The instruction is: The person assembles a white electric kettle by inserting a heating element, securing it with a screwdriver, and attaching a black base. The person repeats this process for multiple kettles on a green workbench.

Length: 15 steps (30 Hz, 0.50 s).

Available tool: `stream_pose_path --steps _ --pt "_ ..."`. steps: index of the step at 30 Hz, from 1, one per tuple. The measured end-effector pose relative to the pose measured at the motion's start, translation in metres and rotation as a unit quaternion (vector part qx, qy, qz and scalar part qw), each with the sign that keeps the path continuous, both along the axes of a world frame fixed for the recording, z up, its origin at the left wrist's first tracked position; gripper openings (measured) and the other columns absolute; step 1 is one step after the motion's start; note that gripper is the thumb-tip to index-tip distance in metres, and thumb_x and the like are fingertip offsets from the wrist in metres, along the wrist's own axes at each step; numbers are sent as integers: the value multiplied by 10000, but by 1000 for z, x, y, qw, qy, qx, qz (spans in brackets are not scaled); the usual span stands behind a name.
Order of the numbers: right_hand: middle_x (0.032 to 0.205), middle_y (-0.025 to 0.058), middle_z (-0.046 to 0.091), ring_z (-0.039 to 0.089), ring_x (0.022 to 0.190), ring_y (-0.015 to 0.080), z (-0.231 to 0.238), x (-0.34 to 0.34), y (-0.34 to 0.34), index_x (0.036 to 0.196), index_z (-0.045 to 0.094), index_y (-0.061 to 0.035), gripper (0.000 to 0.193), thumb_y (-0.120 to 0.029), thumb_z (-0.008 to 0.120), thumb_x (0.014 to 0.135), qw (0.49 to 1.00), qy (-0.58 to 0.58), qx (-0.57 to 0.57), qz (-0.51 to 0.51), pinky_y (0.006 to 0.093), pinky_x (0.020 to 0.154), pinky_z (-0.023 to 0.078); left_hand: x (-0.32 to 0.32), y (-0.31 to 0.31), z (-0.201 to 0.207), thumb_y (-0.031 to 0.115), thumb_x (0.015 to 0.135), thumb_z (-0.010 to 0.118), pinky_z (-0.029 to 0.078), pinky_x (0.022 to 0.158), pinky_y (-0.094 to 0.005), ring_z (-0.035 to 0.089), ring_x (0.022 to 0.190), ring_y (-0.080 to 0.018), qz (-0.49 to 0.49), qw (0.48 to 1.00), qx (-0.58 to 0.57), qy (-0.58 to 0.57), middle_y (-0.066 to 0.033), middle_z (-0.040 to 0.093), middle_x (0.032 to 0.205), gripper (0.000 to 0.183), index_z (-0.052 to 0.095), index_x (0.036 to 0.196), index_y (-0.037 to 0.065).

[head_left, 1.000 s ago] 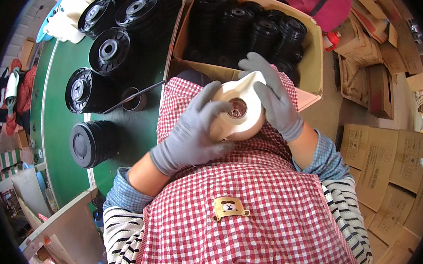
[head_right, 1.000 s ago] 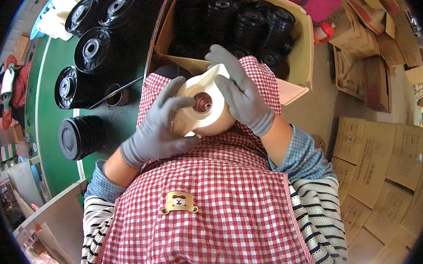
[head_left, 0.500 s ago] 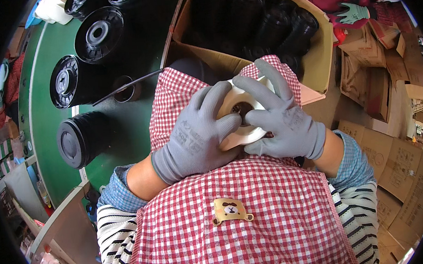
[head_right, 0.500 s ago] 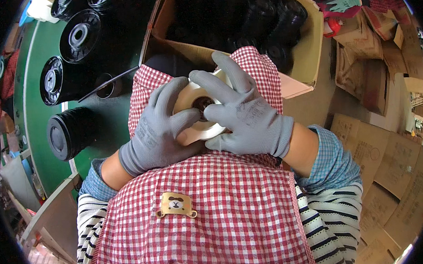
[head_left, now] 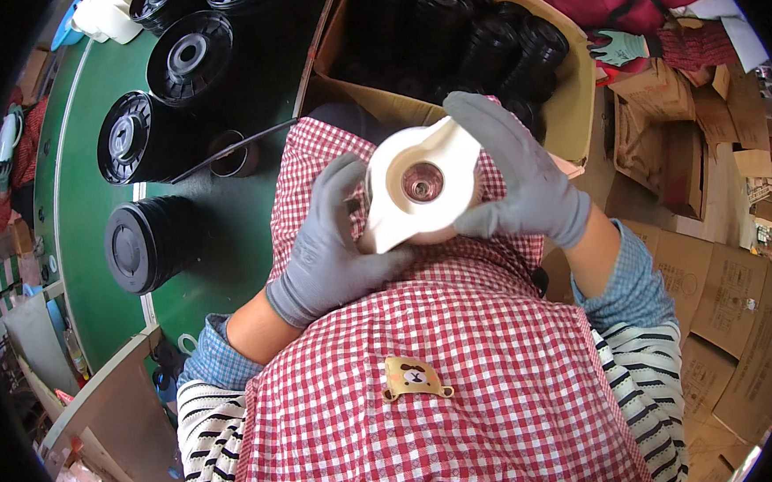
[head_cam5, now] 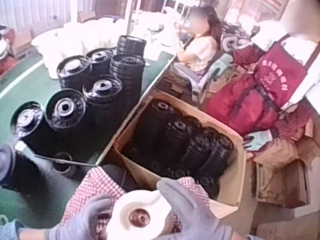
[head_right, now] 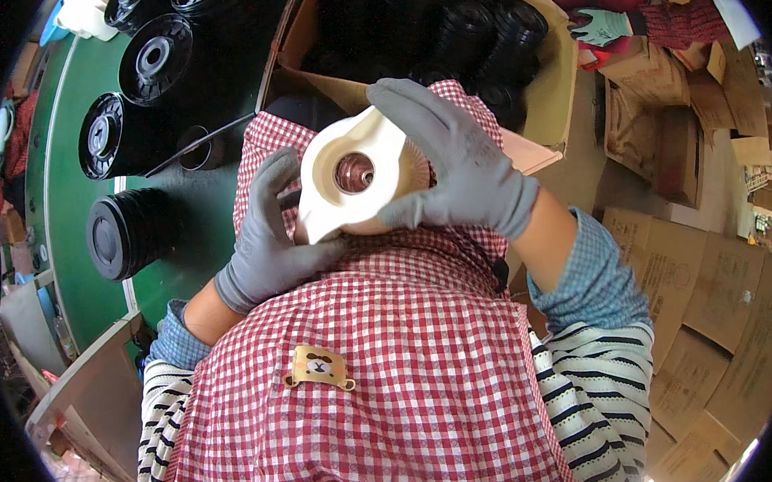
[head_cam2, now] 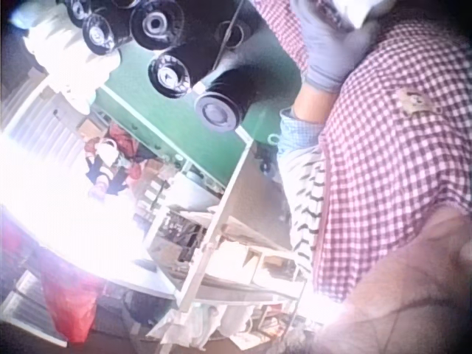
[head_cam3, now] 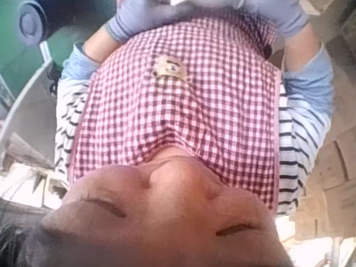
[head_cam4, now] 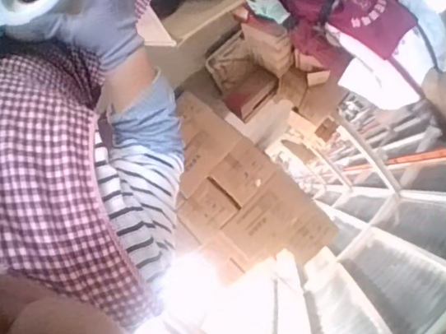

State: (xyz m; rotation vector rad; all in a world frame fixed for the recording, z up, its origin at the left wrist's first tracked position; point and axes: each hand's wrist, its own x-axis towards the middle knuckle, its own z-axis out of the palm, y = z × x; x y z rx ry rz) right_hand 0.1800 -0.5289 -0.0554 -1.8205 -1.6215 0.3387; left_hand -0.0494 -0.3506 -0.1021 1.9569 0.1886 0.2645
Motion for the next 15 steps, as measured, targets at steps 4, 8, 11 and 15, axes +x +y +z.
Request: stream_pose_path --steps 4,8,11,15 --pt "1473 237 506 529 1331 372 -10 -12 -14 1492 469 -12 813 -479 752 890 994 91 51 -34 410 1113 431 2 1 4 -10 714 796 482 1092 -381 552 1300 -309 5 995 -98 0 -200 509 1386 786 434 1411 -15" --pt "1556 156 454 520 1340 250 19 5 -14 1521 428 0 628 -304 618 1006 989 130 24 -67 371 1091 426 34 23 36 -75 716 775 490 1075 -358 603 1245 -231 -111 987 -114 -32 -148 626 1307 693 548 1368 -19" --pt "1451 182 535 526 1337 268 1 -17 -12 1504 438 19 602 -200 625 975 976 218 -17 -1 357 1126 415 74 33 47 -26 776 775 538 1001 -337 658 1140 -217 -152 988 -10 -5 -113 674 1251 563 618 1316 16" --pt "1376 145 589 580 1254 228 -37 -37 -28 1462 485 19 489 -37 551 981 742 641 84 -179 324 1070 477 87 13 25 32 889 690 513 1021 -323 624 1156 -199 91 995 -21 47 -136 658 1220 458 574 1324 -46"
